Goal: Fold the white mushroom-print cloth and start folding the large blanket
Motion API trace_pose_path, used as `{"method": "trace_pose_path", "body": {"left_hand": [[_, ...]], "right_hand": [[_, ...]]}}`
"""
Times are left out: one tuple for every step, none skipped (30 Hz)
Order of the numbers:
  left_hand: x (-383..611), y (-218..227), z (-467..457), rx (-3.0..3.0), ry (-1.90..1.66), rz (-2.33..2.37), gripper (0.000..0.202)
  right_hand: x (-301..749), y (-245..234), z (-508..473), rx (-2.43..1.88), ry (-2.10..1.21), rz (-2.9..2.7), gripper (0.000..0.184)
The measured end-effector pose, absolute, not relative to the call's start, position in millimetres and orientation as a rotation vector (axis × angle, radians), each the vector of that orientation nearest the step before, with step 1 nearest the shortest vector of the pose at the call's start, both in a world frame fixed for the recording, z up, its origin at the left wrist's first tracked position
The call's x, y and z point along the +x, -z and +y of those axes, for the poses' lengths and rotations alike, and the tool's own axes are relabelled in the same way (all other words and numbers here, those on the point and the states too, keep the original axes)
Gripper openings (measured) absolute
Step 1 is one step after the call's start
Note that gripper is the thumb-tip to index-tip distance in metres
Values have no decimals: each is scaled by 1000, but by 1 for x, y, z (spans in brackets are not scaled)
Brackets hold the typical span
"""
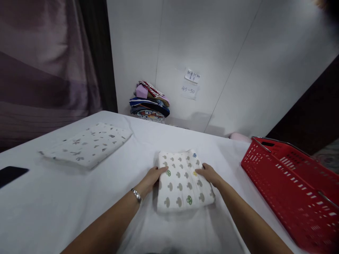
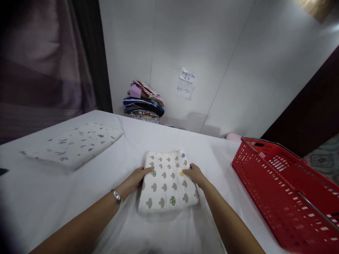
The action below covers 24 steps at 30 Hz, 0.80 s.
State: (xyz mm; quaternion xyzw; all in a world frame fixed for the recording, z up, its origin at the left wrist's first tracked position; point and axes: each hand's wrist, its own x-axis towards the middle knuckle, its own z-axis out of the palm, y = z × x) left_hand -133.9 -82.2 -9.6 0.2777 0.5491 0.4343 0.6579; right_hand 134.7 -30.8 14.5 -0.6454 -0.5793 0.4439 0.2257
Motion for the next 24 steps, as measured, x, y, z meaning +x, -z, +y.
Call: {"method": "trace_pose_path", "body": {"left_hand": [[-132, 10, -83, 673, -1013, 1287, 48], [-130, 9, -83, 733, -1045, 1331, 47], [-127, 9, -83, 800, -1074, 1374, 46], [-123, 8, -82, 871, -1096, 1412, 46], [-119, 6, -82, 942, -1113, 1445, 45], [-115, 4, -82, 1009, -1121, 1476, 46], [-110, 1, -82, 1070, -1125, 1502, 46], [-106, -2, -83, 1123, -1129, 1526, 47], [-102, -4, -83, 1171, -1136, 1539, 47], [-98, -7, -84, 1211, -1148, 1542, 47], [-94, -8, -85, 1239, -1163, 1537, 47], [-91, -9, -85, 1254, -1178, 1527, 46], [-89, -9, -86, 1256, -1192, 1512, 46], [-87, -9, -86, 1242, -1199, 1492, 47], [-86, -8, -87, 1212, -1200, 1471, 48], [-85, -8, -87, 1169, -1198, 1446, 49], [-84, -8, -88, 1119, -1190, 1410, 50], [-84, -9, -89, 1065, -1176, 1366, 51], [-83, -12, -91, 1011, -1154, 1314, 51], [-83, -16, -93, 963, -1127, 1253, 50], [-83, -22, -96, 926, -1095, 1190, 49], [-83, -28, -100, 899, -1064, 1130, 48], [-83, -35, -103, 883, -1039, 1075, 48], [-82, -40, -106, 878, -1022, 1032, 48]], "right_hand": [[134, -14, -30, -1811, -1170, -1641, 27], [133, -14, -30, -1851, -1093, -1697, 26], [131, -15, -31, -1894, -1001, -1764, 24], [127, -17, -32, -1928, -893, -1841, 24], [123, -19, -34, -1950, -774, -1925, 23], [118, -22, -38, -1961, -648, -2012, 23], [112, -26, -42, -1957, -527, -2097, 24], [105, -29, -48, -1934, -415, -2179, 25], [98, -32, -53, -1899, -316, -2254, 25], [92, -35, -60, -1864, -236, -2317, 25], [85, -38, -65, -1827, -179, -2368, 24], [80, -41, -71, -1789, -140, -2407, 23], [76, -43, -75, -1759, -117, -2433, 23], [73, -46, -79, -1737, -111, -2444, 23], [71, -48, -81, -1723, -121, -2445, 24], [70, -51, -82, -1712, -144, -2437, 26], [71, -54, -83, -1704, -180, -2428, 28], [72, -57, -84, -1696, -224, -2418, 31], [73, -61, -85, -1687, -276, -2410, 35], [76, -64, -85, -1679, -332, -2402, 40], [78, -68, -86, -1672, -388, -2394, 46], [81, -73, -88, -1666, -441, -2386, 54], [83, -77, -90, -1662, -497, -2382, 62], [86, -82, -91, -1661, -553, -2384, 70]]}}
